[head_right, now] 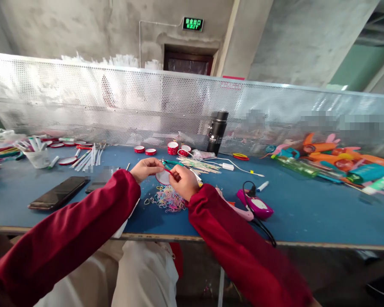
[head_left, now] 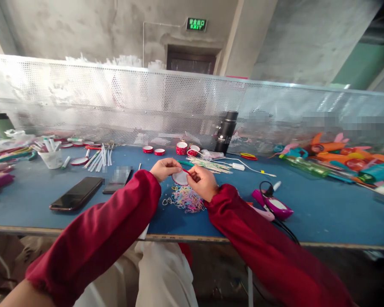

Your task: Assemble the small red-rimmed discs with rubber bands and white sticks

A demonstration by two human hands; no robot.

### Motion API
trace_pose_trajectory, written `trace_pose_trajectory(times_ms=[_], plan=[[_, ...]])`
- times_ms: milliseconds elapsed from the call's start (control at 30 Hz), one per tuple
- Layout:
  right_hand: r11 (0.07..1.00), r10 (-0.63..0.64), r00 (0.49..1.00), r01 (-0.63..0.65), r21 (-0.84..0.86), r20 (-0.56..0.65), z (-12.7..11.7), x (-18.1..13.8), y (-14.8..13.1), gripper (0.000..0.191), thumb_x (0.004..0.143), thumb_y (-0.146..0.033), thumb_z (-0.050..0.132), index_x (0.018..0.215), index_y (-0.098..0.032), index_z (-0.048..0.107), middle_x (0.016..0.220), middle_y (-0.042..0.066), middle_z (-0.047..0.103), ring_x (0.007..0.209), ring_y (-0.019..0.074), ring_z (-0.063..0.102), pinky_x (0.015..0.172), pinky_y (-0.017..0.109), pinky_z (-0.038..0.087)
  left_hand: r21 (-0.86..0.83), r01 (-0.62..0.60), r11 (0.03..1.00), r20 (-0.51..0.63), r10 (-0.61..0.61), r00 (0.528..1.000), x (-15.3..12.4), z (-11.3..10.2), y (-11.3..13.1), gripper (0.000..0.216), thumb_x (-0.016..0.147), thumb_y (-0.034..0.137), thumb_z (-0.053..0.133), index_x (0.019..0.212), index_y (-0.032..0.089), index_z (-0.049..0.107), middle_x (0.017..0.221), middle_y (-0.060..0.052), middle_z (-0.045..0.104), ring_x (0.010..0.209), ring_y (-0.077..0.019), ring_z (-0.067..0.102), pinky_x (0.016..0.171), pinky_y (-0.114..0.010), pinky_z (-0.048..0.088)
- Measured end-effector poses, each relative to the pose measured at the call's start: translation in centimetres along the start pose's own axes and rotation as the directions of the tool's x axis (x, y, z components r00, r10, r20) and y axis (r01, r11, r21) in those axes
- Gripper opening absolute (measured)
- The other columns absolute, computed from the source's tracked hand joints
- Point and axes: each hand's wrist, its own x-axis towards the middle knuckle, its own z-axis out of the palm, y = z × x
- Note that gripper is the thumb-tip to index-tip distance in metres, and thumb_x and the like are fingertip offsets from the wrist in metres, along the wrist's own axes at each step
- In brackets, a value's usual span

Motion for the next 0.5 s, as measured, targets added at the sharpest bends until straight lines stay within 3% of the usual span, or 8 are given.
trace_pose_trajectory(times_ms=[300,500], plan=[[0.981,0.095,0.995,-0.092,0.173,-0.008,0.42,-0.04,0.28,0.012,0.079,-0.031,0.064,0.073,-0.023,0.056,0.06,-0.002,0.061,0.048,0.0121,0.053,0.046,0.024,0.04,-0.004,0.022,1.0,0.023,-0.022,0.999,-0.28,0.11,0.54,0.023,0.059,0.026,0.08,0.07,0.014,0.063,0.058,0.003,0.058,0.051,-0.0059,0.046,0.052,-0.022,0.033],[0.95,0.163,0.986,-0.164,0.265,0.024,0.48,-0.06,0.21,0.016,0.077,-0.035,0.067,0.074,-0.023,0.056,0.06,-0.002,0.062,0.048,0.0129,0.055,0.047,0.025,0.044,0.024,0.047,0.999,0.028,-0.047,0.998,-0.37,0.06,0.57,0.027,0.058,0.031,0.08,0.074,0.015,0.066,0.062,0.002,0.059,0.054,-0.0076,0.049,0.052,-0.022,0.035]])
